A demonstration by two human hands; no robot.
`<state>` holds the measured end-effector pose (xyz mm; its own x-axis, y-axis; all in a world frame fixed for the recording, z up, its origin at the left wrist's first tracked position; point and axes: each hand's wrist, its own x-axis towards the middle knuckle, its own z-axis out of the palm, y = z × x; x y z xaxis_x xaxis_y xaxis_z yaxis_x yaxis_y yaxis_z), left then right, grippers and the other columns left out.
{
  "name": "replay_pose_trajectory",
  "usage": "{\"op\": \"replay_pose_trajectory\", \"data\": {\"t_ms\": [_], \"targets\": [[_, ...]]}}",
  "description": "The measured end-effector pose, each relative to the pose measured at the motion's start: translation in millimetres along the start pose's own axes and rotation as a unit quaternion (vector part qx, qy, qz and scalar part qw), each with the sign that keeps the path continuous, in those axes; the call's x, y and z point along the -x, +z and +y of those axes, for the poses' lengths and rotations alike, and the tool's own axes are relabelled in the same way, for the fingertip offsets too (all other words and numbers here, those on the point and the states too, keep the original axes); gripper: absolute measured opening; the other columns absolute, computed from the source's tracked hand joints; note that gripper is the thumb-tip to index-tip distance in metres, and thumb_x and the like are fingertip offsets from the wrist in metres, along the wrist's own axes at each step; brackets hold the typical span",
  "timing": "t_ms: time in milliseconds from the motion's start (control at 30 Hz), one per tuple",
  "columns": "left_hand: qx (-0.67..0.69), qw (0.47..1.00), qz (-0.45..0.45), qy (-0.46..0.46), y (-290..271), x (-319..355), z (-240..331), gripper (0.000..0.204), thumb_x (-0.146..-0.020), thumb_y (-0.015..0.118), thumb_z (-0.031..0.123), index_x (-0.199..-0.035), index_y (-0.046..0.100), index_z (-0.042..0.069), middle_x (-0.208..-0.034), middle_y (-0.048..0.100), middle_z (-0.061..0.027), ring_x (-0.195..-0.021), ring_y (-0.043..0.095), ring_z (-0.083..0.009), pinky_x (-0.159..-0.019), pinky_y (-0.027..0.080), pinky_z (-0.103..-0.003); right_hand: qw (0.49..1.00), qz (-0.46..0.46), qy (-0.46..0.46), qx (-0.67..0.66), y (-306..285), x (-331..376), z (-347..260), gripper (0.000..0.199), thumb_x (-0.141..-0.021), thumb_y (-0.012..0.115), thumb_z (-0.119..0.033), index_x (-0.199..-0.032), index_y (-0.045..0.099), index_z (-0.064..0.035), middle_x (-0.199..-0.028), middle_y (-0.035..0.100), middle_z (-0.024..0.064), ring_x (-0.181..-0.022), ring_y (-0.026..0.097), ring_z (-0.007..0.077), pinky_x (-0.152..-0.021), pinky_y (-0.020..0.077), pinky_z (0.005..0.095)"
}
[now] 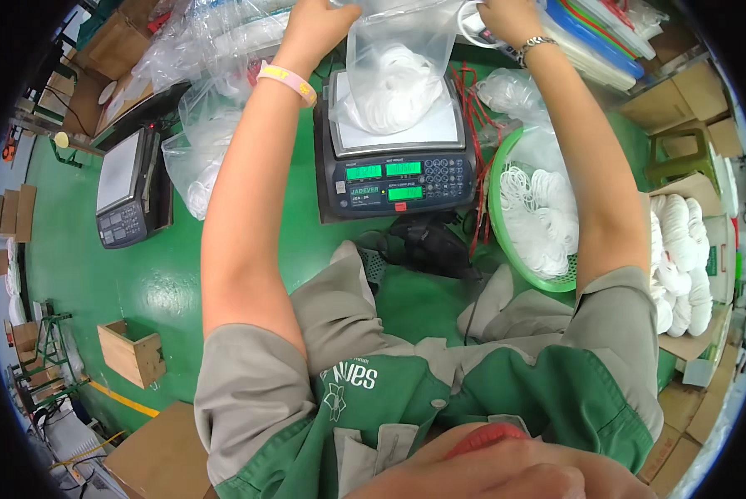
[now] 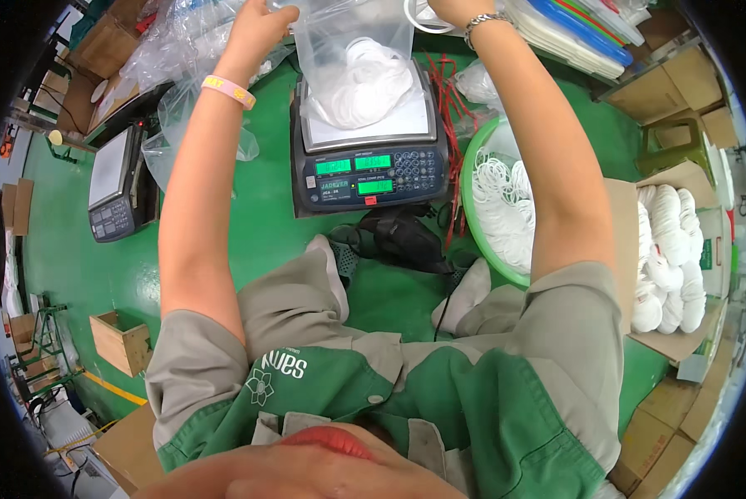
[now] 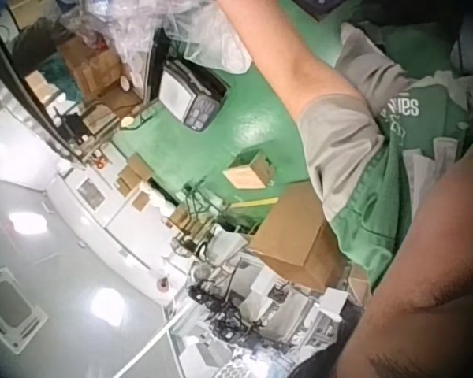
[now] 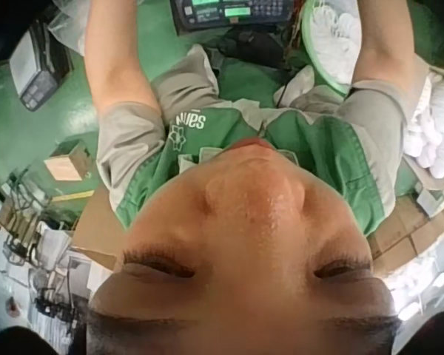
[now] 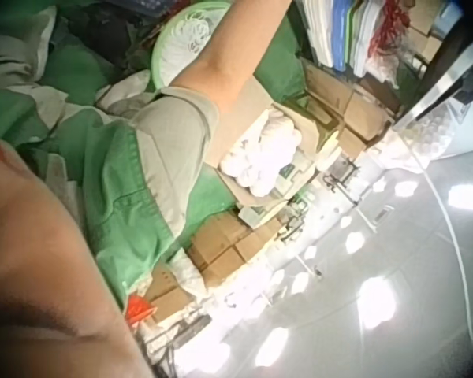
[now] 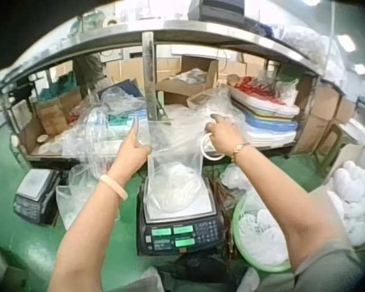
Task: Weighing plastic rings on a digital scale and placing them into plastic bags for packaging.
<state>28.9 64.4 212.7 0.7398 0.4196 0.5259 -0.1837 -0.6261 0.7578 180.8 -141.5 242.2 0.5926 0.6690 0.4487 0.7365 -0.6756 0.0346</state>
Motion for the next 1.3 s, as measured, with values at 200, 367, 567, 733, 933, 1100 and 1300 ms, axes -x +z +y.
{"op": "replay_pose_trajectory", "data": {"t_ms": [200, 367, 567, 733, 933, 1100, 1300], "targets": [[-0.016, 0.996, -0.002, 0.086, -12.1, 2.4, 3.3, 0.078, -0.073, 0.063, 0.018, -0.138, 0.020, 0.002, -0.134, 0.034, -0.0243, -0.124, 0.035, -0.0292, -0.097, 0.033, -0.031, 0.971, 0.124, -0.056, -0.194, 5.5, 11.0, 14.1, 0.045, -0.068, 0.042, 0.002, -0.109, 0.054, -0.0087, -0.131, 0.036, 0.0221, -0.117, 0.038, 0.0389, -0.098, 0.0325, 0.0408], [0.056, 0.998, 0.002, 0.004, -12.8, 10.3, 31.4, 0.079, -0.078, 0.064, 0.032, -0.137, 0.021, 0.002, -0.137, 0.029, -0.0227, -0.127, 0.029, -0.0294, -0.101, 0.026, -0.031, 0.960, 0.168, -0.035, -0.220, -24.8, 44.5, 33.7, 0.041, -0.071, 0.045, 0.002, -0.110, 0.053, -0.0051, -0.120, 0.046, 0.0170, -0.110, 0.044, 0.0331, -0.094, 0.0352, 0.0359], [0.030, 0.999, 0.021, 0.026, -9.5, 0.0, 14.0, 0.077, -0.078, 0.063, 0.034, -0.136, 0.024, 0.001, -0.138, 0.030, -0.0190, -0.128, 0.028, -0.0283, -0.102, 0.025, -0.032, 0.913, 0.060, 0.092, -0.393, 1.3, 117.1, 81.1, 0.026, -0.080, 0.044, -0.008, -0.100, 0.060, -0.0063, -0.092, 0.064, 0.0068, -0.080, 0.062, 0.0191, -0.069, 0.0482, 0.0284], [-0.067, 0.996, 0.011, 0.053, -14.7, -1.6, 9.4, 0.066, -0.080, 0.059, 0.037, -0.130, 0.036, 0.000, -0.133, 0.037, -0.0205, -0.126, 0.031, -0.0302, -0.101, 0.027, -0.031, 0.870, -0.149, 0.278, -0.378, 48.6, 190.6, 125.9, 0.025, -0.081, 0.042, -0.007, -0.099, 0.060, -0.0079, -0.091, 0.062, 0.0036, -0.070, 0.063, 0.0135, -0.056, 0.0484, 0.0241], [-0.122, 0.992, -0.024, -0.037, -4.6, -1.9, 5.2, 0.044, -0.081, 0.053, 0.037, -0.101, 0.061, -0.001, -0.096, 0.061, -0.0201, -0.090, 0.057, -0.0297, -0.079, 0.042, -0.034, 0.804, -0.407, 0.363, -0.238, 87.2, 280.5, 152.6, 0.028, -0.075, 0.053, -0.009, -0.103, 0.055, -0.0082, -0.094, 0.059, 0.0096, -0.072, 0.061, 0.0218, -0.058, 0.0481, 0.0308], [-0.188, 0.962, -0.156, -0.126, -10.8, 9.9, 40.4, 0.029, -0.076, 0.057, 0.023, -0.080, 0.066, -0.004, -0.063, 0.063, -0.0128, -0.054, 0.057, -0.0179, -0.054, 0.043, -0.027, 0.804, -0.573, 0.158, 0.008, 111.7, 321.7, 172.9, 0.056, -0.065, 0.069, -0.022, -0.117, 0.052, -0.0084, -0.116, 0.054, 0.0159, -0.108, 0.050, 0.0294, -0.092, 0.0390, 0.0370], [-0.142, 0.957, -0.246, -0.057, 0.2, 19.5, 48.0, 0.046, -0.074, 0.046, 0.006, -0.119, 0.053, 0.005, -0.062, 0.050, 0.0008, -0.048, 0.040, -0.0056, -0.045, 0.033, -0.019, 0.913, -0.322, 0.241, -0.065, 180.7, 280.3, 218.1, 0.039, -0.077, 0.055, -0.037, -0.096, 0.064, -0.0048, -0.098, 0.061, 0.0192, -0.094, 0.056, 0.0339, -0.083, 0.0428, 0.0379]]}}
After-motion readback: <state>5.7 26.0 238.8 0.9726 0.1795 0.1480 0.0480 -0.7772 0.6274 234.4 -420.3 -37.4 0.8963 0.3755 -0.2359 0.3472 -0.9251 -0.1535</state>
